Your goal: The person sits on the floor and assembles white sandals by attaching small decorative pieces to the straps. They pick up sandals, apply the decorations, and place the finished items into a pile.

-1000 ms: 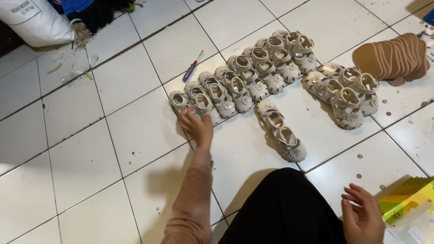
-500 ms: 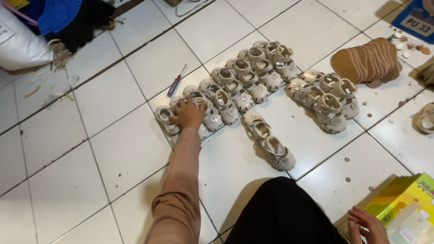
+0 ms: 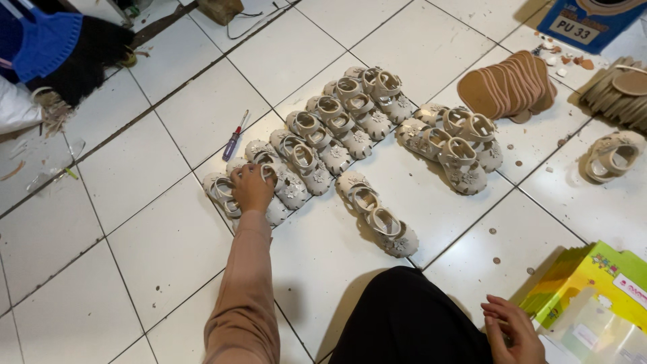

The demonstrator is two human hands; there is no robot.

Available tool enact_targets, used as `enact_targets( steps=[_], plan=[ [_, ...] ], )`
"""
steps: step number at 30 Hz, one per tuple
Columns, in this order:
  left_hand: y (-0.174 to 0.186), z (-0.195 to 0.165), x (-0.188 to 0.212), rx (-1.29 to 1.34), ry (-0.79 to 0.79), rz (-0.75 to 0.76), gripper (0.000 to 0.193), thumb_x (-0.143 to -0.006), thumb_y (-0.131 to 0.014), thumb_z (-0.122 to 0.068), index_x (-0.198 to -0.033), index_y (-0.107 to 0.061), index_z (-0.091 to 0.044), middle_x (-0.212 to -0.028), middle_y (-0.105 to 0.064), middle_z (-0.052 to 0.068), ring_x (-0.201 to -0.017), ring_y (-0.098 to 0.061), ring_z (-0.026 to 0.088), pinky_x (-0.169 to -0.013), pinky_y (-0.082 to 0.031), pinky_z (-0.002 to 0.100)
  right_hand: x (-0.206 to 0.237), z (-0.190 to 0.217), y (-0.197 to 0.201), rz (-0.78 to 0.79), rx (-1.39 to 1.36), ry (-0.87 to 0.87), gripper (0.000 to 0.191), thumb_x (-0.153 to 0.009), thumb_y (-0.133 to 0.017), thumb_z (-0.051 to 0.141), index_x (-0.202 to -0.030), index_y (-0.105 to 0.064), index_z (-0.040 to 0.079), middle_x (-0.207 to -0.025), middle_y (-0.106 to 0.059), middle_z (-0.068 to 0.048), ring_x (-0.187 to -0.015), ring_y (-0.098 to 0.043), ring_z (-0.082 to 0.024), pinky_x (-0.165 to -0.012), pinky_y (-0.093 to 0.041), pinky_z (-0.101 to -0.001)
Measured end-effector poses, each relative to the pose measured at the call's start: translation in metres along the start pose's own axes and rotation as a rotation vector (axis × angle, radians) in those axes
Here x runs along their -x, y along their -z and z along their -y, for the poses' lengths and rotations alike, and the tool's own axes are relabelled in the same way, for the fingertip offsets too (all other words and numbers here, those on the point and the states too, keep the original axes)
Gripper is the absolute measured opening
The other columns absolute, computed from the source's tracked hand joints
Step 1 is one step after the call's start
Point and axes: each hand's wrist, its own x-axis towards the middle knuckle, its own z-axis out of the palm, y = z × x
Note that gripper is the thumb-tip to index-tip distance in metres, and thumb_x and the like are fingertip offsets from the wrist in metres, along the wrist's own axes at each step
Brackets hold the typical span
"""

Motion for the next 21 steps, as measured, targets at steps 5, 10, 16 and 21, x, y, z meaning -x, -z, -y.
enact_targets(
  steps=[5, 10, 16, 21],
  plan=[
    [0.003, -0.003, 0.005, -0.051, 0.011, -0.006, 0.036, -0.087, -0.071, -0.028, -0.122, -0.069, -0.019, -0.137, -0.057, 0.002, -0.133, -0.042, 0.033, -0.096, -0.049, 0.057, 0.003, -0.004, 0.005, 0.007, -0.05, -0.056, 0.018, -0.093, -0.065, 0.005, -0.109, -0.074, 0.003, -0.125, -0.071, -0.012, -0.108, -0.072, -0.022, -0.082, -0.061, -0.0363],
    [0.007, 0.016, 0.017, -0.039, -0.096, -0.089, 0.042, -0.09, -0.069, -0.024, -0.128, -0.066, -0.006, -0.136, -0.056, 0.013, -0.129, -0.044, 0.038, -0.109, -0.04, 0.054, 0.003, 0.009, 0.019, -0.017, -0.057, 0.055, 0.017, -0.095, -0.064, 0.009, -0.108, -0.074, 0.004, -0.122, -0.073, -0.009, -0.108, -0.072, -0.02, -0.084, -0.06, -0.0326],
    [0.023, 0.027, 0.048, 0.038, -0.272, -0.153, 0.04, -0.092, -0.066, -0.02, -0.127, -0.065, 0.0, -0.135, -0.058, 0.019, -0.129, -0.049, 0.04, -0.116, -0.031, 0.051, -0.002, 0.066, 0.066, -0.021, -0.028, 0.126, 0.019, -0.094, -0.063, 0.01, -0.108, -0.074, 0.005, -0.122, -0.072, -0.007, -0.111, -0.07, -0.019, -0.084, -0.06, -0.031],
    [0.077, -0.03, 0.079, 0.144, -0.479, -0.164, 0.033, -0.093, -0.067, -0.017, -0.122, -0.069, -0.001, -0.136, -0.059, 0.02, -0.123, -0.049, 0.045, -0.107, -0.04, 0.051, 0.029, 0.094, 0.118, 0.079, 0.069, -0.09, 0.022, -0.09, -0.064, 0.016, -0.109, -0.075, 0.01, -0.124, -0.073, -0.002, -0.097, -0.071, -0.019, -0.072, -0.06, -0.0345]
  ],
)
